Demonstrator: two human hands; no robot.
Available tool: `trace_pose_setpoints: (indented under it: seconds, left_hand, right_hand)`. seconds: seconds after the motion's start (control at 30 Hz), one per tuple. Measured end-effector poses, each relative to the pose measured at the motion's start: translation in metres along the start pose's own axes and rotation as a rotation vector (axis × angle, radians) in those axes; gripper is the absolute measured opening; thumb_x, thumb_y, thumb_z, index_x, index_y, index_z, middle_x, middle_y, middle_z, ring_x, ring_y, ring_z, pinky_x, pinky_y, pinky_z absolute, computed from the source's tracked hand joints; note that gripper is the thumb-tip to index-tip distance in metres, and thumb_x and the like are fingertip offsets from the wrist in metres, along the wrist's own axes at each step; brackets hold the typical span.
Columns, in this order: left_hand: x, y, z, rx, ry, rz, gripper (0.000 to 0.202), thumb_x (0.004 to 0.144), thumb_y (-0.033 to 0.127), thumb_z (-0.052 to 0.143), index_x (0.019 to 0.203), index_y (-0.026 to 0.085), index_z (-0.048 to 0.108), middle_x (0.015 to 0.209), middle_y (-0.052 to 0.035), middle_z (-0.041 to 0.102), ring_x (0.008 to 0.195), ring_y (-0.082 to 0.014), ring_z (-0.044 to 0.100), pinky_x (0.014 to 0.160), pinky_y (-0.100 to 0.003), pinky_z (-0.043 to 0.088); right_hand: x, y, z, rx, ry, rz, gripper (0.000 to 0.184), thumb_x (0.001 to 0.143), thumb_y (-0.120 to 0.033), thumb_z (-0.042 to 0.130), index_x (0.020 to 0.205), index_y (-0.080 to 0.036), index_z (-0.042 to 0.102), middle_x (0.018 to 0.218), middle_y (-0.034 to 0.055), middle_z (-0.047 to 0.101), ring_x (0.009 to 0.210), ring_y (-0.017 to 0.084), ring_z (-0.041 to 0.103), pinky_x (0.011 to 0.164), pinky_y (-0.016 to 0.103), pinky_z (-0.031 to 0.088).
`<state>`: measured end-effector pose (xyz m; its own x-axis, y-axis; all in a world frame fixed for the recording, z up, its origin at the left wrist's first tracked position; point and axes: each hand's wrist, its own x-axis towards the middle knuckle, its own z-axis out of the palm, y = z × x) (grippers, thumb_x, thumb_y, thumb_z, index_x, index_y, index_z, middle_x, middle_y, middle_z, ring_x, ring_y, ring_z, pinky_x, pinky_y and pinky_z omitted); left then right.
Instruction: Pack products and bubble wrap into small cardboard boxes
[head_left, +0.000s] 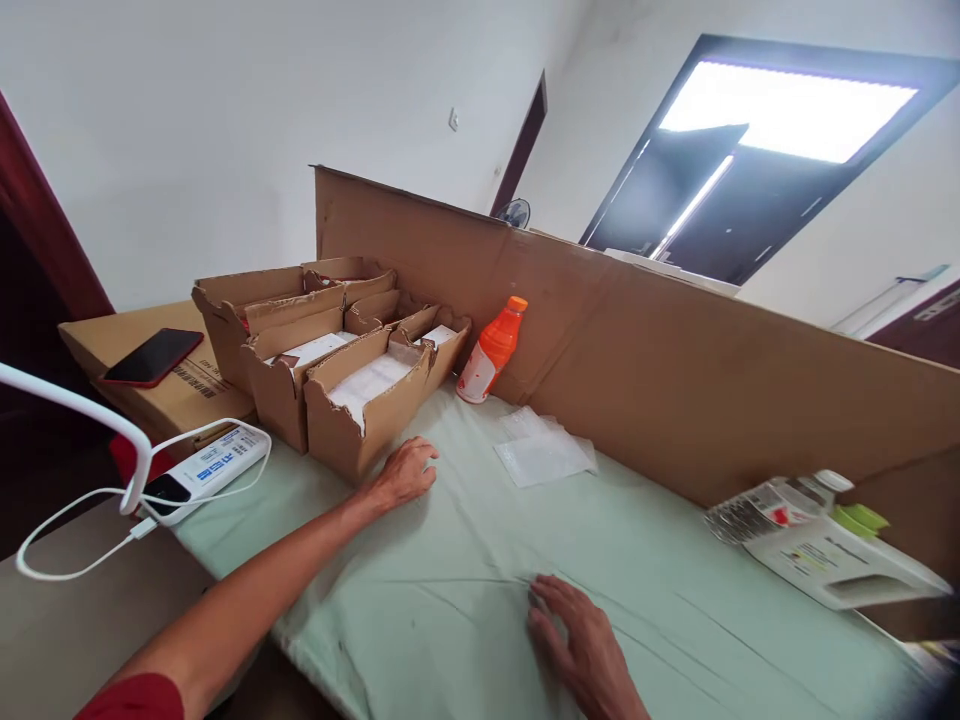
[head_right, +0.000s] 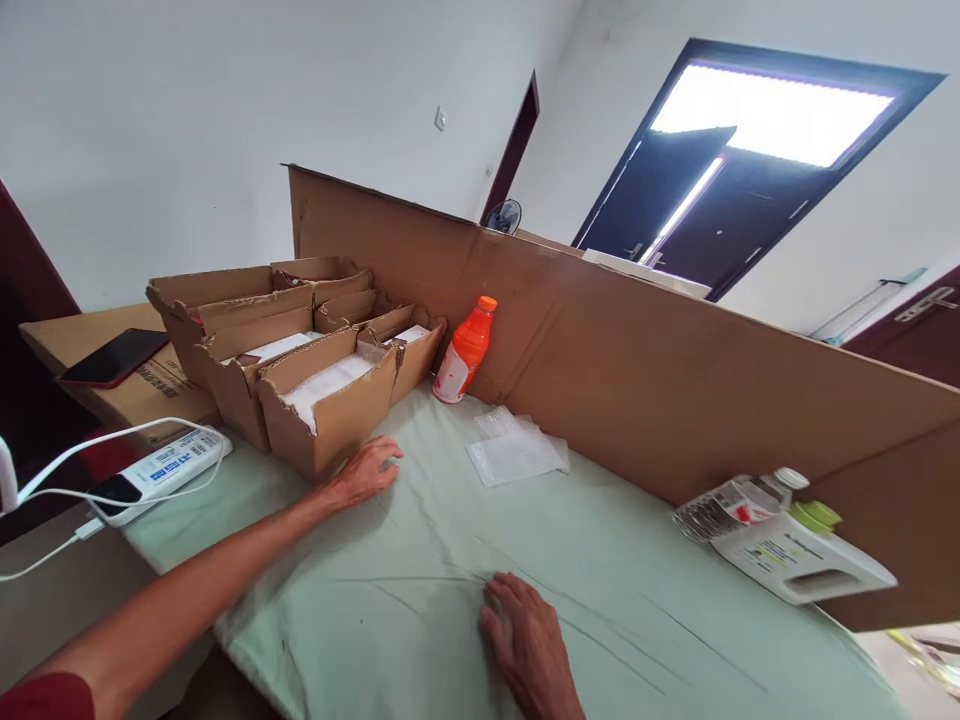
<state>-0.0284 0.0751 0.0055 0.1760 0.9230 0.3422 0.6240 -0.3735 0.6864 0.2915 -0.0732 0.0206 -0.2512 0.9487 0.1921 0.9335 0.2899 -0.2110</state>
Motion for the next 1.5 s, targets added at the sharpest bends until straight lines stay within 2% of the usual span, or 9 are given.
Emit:
trace_pose_setpoints:
  seconds: [0.13, 0.3, 0.47, 0.6, 0.77, 0.93, 1.2, 1.37, 1.5]
  left_hand:
    - [0.020, -0.027, 0.011, -0.090, 0.080, -0.066, 0.019, 0.090, 0.019, 0.064, 0.108, 0.014, 0.067, 0.114, -0.0091, 0.069, 0.108, -0.0226, 0.065, 0.098, -0.045, 0.052]
    - [0.011, -0.036, 0.026, -0.169, 0.177, -0.078, 0.041, 0.076, 0.003, 0.054, 0.111, 0.017, 0.069, 0.122, -0.0127, 0.067, 0.119, -0.0238, 0.061, 0.109, -0.043, 0.047]
    - [0.012, -0.038, 0.033, -0.188, 0.198, -0.053, 0.037, 0.074, 0.004, 0.053, 0.104, 0.017, 0.070, 0.119, -0.0129, 0.068, 0.115, -0.0240, 0.064, 0.105, -0.041, 0.052]
    - [0.011, -0.040, 0.034, -0.199, 0.190, -0.051, 0.038, 0.074, 0.005, 0.052, 0.104, 0.020, 0.069, 0.122, -0.0121, 0.068, 0.117, -0.0240, 0.064, 0.105, -0.042, 0.052]
    - [0.005, -0.046, 0.036, -0.247, 0.159, -0.063, 0.037, 0.077, 0.008, 0.050, 0.106, 0.019, 0.069, 0.123, -0.0144, 0.066, 0.120, -0.0274, 0.061, 0.109, -0.048, 0.048]
    - [0.002, -0.049, 0.036, -0.267, 0.142, -0.071, 0.035, 0.079, 0.013, 0.049, 0.105, 0.020, 0.071, 0.124, -0.0130, 0.066, 0.117, -0.0274, 0.063, 0.107, -0.047, 0.050]
    - [-0.001, -0.048, 0.033, -0.178, 0.166, -0.055, 0.033, 0.081, 0.021, 0.049, 0.103, 0.020, 0.073, 0.123, -0.0127, 0.067, 0.111, -0.0277, 0.065, 0.100, -0.047, 0.054]
    - [-0.002, -0.049, 0.031, -0.158, 0.155, -0.061, 0.031, 0.081, 0.021, 0.050, 0.104, 0.023, 0.072, 0.124, -0.0096, 0.067, 0.113, -0.0253, 0.064, 0.101, -0.044, 0.053]
    - [-0.001, -0.044, 0.031, -0.181, 0.148, -0.078, 0.033, 0.078, 0.016, 0.051, 0.102, 0.023, 0.072, 0.122, -0.0096, 0.068, 0.115, -0.0247, 0.064, 0.104, -0.042, 0.052]
  right_hand:
    - [0.091, -0.060, -0.056, 0.142, 0.018, -0.122, 0.036, 0.095, -0.045, 0.049, 0.115, -0.029, 0.074, 0.122, 0.0090, 0.073, 0.113, 0.030, 0.068, 0.094, 0.048, 0.057]
    - [0.240, -0.185, -0.110, 0.097, 0.073, -0.460, 0.028, 0.097, -0.032, 0.052, 0.115, -0.023, 0.072, 0.115, 0.0079, 0.074, 0.106, 0.023, 0.067, 0.095, 0.037, 0.052]
    - [0.346, -0.277, -0.090, -0.379, -0.355, -0.527, 0.034, 0.085, -0.046, 0.072, 0.092, -0.013, 0.077, 0.090, 0.0142, 0.076, 0.091, 0.029, 0.071, 0.076, 0.034, 0.051]
    - [0.367, -0.295, -0.058, -0.437, -0.566, -0.589, 0.022, 0.068, -0.032, 0.083, 0.076, -0.013, 0.074, 0.078, 0.0104, 0.073, 0.076, 0.024, 0.068, 0.061, 0.028, 0.043]
    - [0.354, -0.247, -0.089, 0.029, -0.435, -0.611, 0.015, 0.086, -0.026, 0.062, 0.076, -0.016, 0.068, 0.073, -0.0016, 0.064, 0.070, 0.012, 0.056, 0.062, 0.023, 0.037]
    - [0.325, -0.133, -0.151, 0.894, -0.015, -0.338, 0.035, 0.081, -0.050, 0.068, 0.095, -0.018, 0.067, 0.088, 0.0028, 0.067, 0.079, 0.017, 0.061, 0.069, 0.028, 0.048]
    - [0.289, 0.039, -0.089, 0.218, 0.122, 0.405, 0.035, 0.085, -0.041, 0.059, 0.097, -0.009, 0.069, 0.097, 0.0202, 0.071, 0.092, 0.032, 0.067, 0.081, 0.048, 0.052]
    - [0.266, 0.057, -0.039, -0.033, 0.127, 0.423, 0.044, 0.088, -0.024, 0.055, 0.130, -0.013, 0.062, 0.137, 0.0232, 0.059, 0.125, 0.037, 0.054, 0.102, 0.058, 0.037]
    - [0.263, 0.044, -0.028, -0.086, -0.025, 0.287, 0.018, 0.081, -0.024, 0.066, 0.096, -0.022, 0.077, 0.108, 0.0128, 0.075, 0.099, 0.031, 0.069, 0.085, 0.042, 0.050]
